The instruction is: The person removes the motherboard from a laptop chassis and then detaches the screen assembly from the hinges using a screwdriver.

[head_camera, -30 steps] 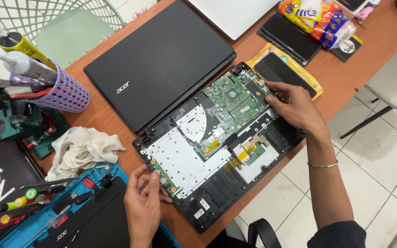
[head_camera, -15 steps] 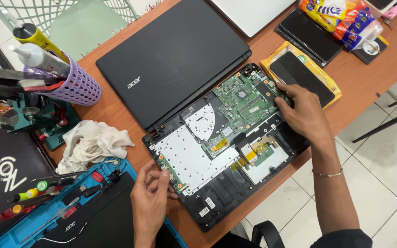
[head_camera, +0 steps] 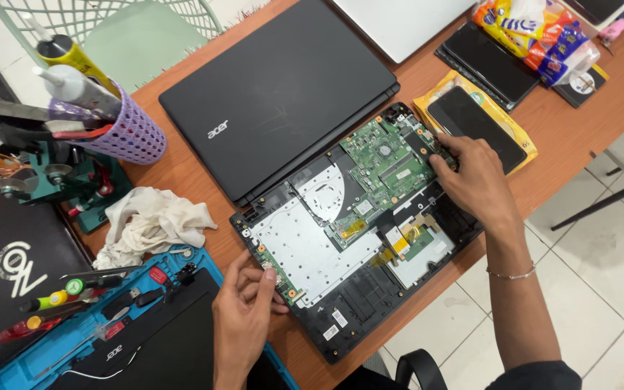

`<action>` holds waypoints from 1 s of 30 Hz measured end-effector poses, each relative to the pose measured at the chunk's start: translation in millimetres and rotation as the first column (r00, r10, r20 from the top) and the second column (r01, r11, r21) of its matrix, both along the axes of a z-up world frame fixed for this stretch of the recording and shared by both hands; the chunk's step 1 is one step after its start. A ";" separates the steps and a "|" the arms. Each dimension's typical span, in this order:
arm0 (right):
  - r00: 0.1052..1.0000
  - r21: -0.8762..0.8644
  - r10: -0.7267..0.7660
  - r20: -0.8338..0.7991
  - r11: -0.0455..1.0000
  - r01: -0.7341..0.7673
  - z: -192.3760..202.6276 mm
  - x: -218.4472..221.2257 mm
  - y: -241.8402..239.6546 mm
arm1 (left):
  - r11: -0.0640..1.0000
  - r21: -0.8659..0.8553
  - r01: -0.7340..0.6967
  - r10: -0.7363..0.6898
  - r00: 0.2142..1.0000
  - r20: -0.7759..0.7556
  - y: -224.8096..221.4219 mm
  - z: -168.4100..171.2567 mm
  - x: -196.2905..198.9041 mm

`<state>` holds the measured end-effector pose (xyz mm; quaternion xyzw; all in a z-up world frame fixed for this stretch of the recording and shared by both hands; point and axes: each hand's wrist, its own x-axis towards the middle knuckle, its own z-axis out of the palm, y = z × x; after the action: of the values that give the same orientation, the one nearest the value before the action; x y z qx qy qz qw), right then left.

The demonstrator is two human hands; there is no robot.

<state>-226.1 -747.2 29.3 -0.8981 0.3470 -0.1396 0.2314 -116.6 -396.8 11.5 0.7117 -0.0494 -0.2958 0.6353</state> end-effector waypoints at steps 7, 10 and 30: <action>0.991 -0.151 0.063 0.122 0.988 -0.044 -0.5 -4.4 20.0 | 0.999 0.042 -0.004 0.002 0.999 0.053 6.5 4.6 1.0; 0.980 -0.162 0.075 0.184 0.986 -0.045 8.0 -4.1 45.2 | 0.997 0.069 -0.024 0.017 0.995 0.102 13.0 9.3 2.5; 0.892 0.310 0.408 0.192 0.838 -0.450 58.8 37.2 282.3 | 0.810 0.289 -0.510 0.300 0.784 0.544 202.4 25.4 -13.0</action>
<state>-189.0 -464.9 88.2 -0.8882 0.1415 -0.0738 0.4310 -129.6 -194.3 36.9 0.8743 0.0199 0.0309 0.4839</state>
